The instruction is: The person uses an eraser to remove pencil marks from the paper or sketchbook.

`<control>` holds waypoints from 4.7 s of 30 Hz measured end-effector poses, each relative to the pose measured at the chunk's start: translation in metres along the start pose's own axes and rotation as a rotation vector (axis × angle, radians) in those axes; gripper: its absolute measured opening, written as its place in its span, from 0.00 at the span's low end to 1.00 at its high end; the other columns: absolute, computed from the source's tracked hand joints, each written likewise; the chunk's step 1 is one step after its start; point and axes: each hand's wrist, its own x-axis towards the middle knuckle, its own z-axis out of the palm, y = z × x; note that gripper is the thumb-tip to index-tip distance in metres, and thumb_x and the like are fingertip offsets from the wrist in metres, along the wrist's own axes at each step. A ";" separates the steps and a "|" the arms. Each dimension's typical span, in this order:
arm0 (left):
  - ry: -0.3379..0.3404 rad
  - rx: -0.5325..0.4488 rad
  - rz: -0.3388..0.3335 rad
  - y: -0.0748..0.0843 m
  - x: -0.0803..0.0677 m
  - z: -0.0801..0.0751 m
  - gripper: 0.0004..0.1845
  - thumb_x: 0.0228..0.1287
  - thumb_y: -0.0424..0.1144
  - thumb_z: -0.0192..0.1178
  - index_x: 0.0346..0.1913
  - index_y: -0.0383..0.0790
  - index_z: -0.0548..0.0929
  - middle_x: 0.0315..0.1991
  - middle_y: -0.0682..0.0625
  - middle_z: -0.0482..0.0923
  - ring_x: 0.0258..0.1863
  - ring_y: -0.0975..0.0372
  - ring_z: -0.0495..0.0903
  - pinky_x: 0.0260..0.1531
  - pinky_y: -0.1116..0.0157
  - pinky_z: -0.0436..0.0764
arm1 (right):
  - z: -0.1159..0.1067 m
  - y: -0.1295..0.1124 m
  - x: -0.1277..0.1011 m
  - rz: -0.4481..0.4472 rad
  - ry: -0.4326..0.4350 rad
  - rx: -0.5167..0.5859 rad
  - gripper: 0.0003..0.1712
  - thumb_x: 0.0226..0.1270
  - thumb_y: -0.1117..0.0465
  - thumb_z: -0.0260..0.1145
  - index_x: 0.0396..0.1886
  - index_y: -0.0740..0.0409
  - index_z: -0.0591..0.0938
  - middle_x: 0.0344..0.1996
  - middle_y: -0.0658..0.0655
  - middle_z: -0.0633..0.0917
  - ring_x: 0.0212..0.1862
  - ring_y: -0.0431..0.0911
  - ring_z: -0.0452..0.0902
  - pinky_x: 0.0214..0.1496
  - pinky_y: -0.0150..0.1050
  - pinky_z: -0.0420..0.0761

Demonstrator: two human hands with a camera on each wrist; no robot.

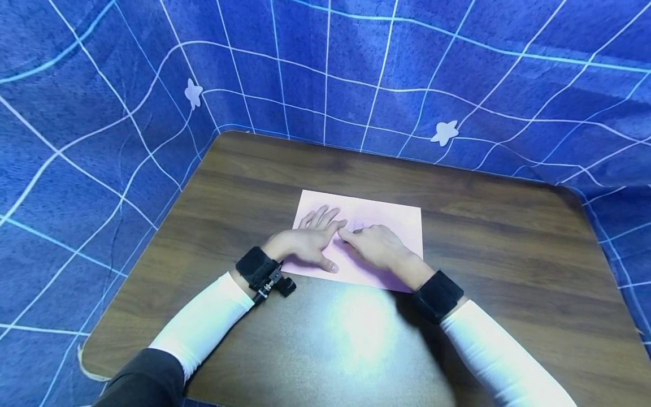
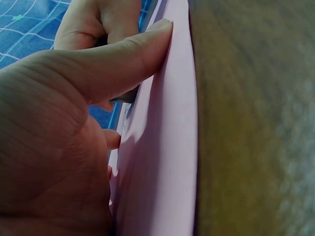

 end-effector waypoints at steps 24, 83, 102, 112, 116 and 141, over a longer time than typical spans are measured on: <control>0.003 -0.006 -0.004 0.001 -0.002 -0.002 0.63 0.58 0.68 0.67 0.84 0.50 0.40 0.83 0.45 0.19 0.81 0.49 0.16 0.80 0.47 0.27 | -0.015 0.024 -0.022 0.092 0.016 0.033 0.11 0.67 0.65 0.65 0.36 0.49 0.71 0.15 0.46 0.70 0.17 0.43 0.64 0.18 0.40 0.67; 0.024 0.001 0.011 -0.001 -0.005 0.004 0.63 0.56 0.69 0.68 0.84 0.51 0.40 0.84 0.44 0.20 0.82 0.49 0.18 0.80 0.46 0.28 | -0.027 0.039 -0.028 0.446 -0.100 0.204 0.11 0.74 0.59 0.59 0.32 0.50 0.67 0.21 0.53 0.72 0.27 0.49 0.71 0.24 0.40 0.65; 0.020 -0.007 0.008 0.000 -0.002 0.004 0.64 0.55 0.69 0.69 0.84 0.50 0.40 0.83 0.44 0.20 0.82 0.48 0.18 0.80 0.46 0.28 | -0.046 0.035 -0.021 0.595 -0.222 0.240 0.09 0.72 0.53 0.63 0.47 0.50 0.78 0.49 0.61 0.88 0.45 0.57 0.83 0.36 0.54 0.78; 0.016 -0.006 0.003 0.001 -0.002 0.002 0.64 0.56 0.68 0.69 0.84 0.50 0.41 0.83 0.45 0.19 0.82 0.47 0.18 0.80 0.45 0.28 | -0.049 0.041 -0.020 0.575 -0.193 0.271 0.12 0.73 0.53 0.64 0.50 0.51 0.81 0.37 0.55 0.86 0.38 0.53 0.80 0.38 0.54 0.78; 0.015 0.006 -0.007 0.002 -0.003 0.000 0.64 0.56 0.68 0.69 0.84 0.50 0.40 0.83 0.45 0.19 0.81 0.48 0.17 0.80 0.46 0.28 | -0.049 0.035 -0.015 0.546 -0.133 0.311 0.14 0.74 0.54 0.63 0.54 0.54 0.81 0.33 0.55 0.85 0.34 0.49 0.78 0.36 0.46 0.76; 0.000 0.017 -0.017 0.003 0.000 0.004 0.72 0.55 0.71 0.67 0.82 0.40 0.28 0.84 0.48 0.19 0.81 0.51 0.16 0.80 0.49 0.27 | -0.034 -0.013 0.018 0.490 -0.045 0.366 0.10 0.73 0.56 0.66 0.49 0.55 0.80 0.34 0.55 0.89 0.33 0.49 0.83 0.38 0.49 0.80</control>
